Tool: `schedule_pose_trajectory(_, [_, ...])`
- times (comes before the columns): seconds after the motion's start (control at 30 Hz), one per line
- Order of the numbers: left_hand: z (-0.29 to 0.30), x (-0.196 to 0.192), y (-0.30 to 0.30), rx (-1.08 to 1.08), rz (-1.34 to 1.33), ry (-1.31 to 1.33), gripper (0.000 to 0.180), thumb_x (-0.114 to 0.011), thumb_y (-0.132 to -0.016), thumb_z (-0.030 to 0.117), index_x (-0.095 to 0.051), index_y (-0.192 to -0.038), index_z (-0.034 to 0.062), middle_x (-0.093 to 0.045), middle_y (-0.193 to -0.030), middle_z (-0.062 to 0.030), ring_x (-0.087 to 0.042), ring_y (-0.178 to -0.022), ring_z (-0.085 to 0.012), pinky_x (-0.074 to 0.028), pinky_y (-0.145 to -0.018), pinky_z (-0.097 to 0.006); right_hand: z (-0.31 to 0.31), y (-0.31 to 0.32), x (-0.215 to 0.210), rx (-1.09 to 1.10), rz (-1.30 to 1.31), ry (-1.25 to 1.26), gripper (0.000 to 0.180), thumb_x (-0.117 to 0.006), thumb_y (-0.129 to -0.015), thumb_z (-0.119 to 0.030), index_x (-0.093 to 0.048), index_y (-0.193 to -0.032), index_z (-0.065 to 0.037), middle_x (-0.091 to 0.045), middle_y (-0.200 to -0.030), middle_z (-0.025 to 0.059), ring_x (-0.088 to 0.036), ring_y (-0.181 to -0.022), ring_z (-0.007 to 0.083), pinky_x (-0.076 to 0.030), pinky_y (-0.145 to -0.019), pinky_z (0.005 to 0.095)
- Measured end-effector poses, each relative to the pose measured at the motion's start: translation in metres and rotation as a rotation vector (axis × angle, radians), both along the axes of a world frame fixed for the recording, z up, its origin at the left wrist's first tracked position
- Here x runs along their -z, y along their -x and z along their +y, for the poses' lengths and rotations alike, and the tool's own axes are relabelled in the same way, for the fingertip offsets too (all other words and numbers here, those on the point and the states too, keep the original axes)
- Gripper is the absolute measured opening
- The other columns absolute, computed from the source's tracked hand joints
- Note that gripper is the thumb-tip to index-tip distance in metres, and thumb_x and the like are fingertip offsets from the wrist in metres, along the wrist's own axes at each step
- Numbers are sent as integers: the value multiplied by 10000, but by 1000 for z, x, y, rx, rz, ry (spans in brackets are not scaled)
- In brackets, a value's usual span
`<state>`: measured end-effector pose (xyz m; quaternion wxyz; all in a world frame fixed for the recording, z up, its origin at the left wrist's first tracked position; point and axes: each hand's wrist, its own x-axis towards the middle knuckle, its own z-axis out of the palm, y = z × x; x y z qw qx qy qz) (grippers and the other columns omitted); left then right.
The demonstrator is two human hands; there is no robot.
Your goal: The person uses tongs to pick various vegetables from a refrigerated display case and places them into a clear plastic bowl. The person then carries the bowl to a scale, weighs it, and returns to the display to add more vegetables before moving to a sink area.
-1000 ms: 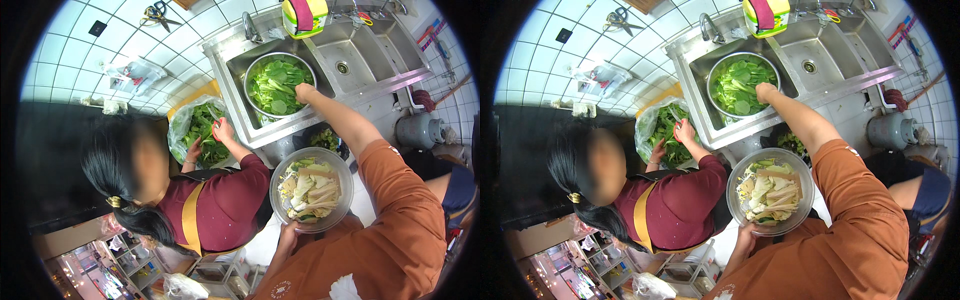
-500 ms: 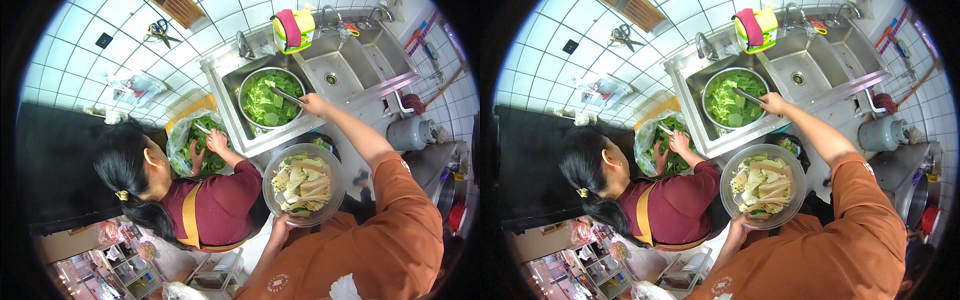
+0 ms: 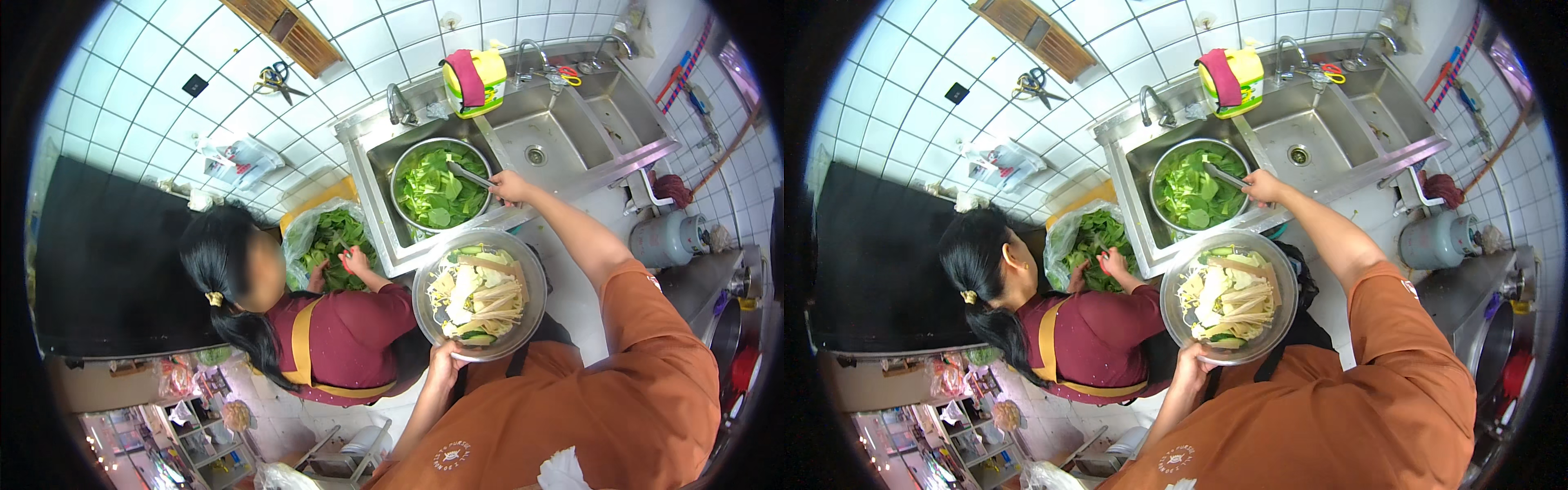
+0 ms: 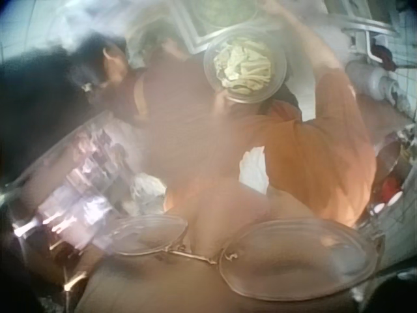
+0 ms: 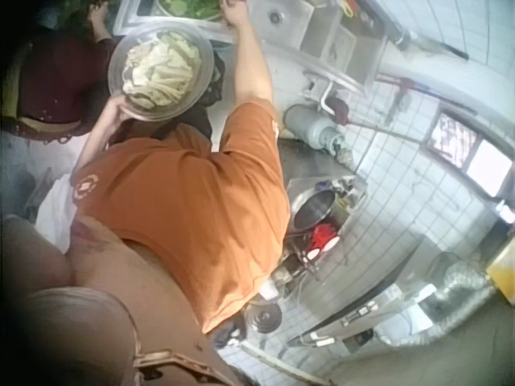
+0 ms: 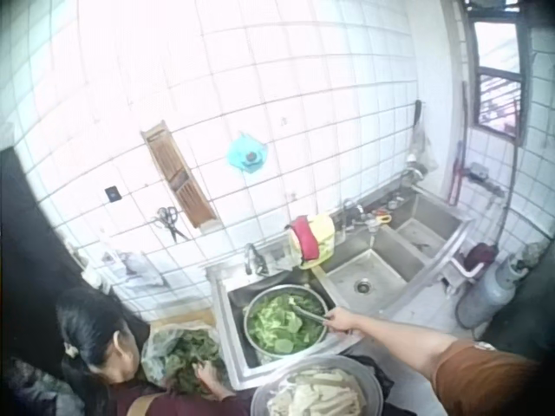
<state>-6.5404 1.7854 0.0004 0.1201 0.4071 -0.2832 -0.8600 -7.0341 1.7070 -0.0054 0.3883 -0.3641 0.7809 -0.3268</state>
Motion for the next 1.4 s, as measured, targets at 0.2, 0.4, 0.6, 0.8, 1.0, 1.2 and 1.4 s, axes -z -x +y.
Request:
schedule_pose_trajectory(0.2, [45,10,13,-190,-117,-7,583,-543,-808,100,-486,-1352,-100,-698,-1160,-245,-762,-973,-357,-673,-810,-411,-10,24,63,-11,-79,62,255,-673,-983,-157,-716,-1164,18,-686,-740,84,-604,-458,162,-501,-424,342])
schedule_pose_trajectory(0.4, [76,8,45,-305,-99,-72,524,-537,-835,93,-499,-1308,-130,-669,-1218,-255,-740,-1046,-363,-663,-870,-446,-2,53,67,-90,-132,3,234,-662,-985,-152,-716,-1138,16,-693,-739,65,-594,-446,149,-499,-423,330])
schedule_pose_trajectory(0.6, [100,0,56,-381,-112,-89,481,-541,-829,85,-521,-1265,-117,-667,-1210,-254,-741,-1030,-389,-658,-888,-455,-35,44,84,-129,-64,-64,205,-663,-935,-142,-725,-903,51,-714,-698,110,-678,-488,206,-566,-503,380])
schedule_pose_trajectory(0.8, [122,8,49,-469,-156,-151,585,-529,-816,43,-441,-1373,-115,-631,-1218,-267,-722,-1045,-475,-645,-899,-509,-89,11,107,-127,34,-184,248,-629,-895,-122,-710,-765,73,-729,-702,172,-722,-534,255,-604,-595,394])
schedule_pose_trajectory(1.0, [140,12,40,-559,-187,-143,596,-543,-807,43,-451,-1380,-92,-633,-1227,-244,-727,-1032,-446,-646,-891,-508,-113,-3,116,-207,185,-274,243,-586,-891,-84,-748,-863,94,-756,-780,217,-773,-686,282,-624,-695,410])
schedule_pose_trajectory(1.2, [141,3,41,-594,-196,-95,519,-555,-820,64,-525,-1319,-77,-661,-1147,-199,-731,-1017,-358,-666,-855,-471,-104,7,124,-227,200,-195,226,-589,-885,-53,-734,-879,120,-747,-769,229,-760,-641,299,-622,-673,412])
schedule_pose_trajectory(1.4, [139,-12,31,-568,-166,-49,611,-561,-801,76,-509,-1391,-72,-654,-1260,-202,-717,-1069,-323,-666,-840,-446,-38,17,87,-182,46,-57,238,-642,-952,-115,-739,-1074,64,-706,-664,159,-693,-492,230,-582,-523,394])
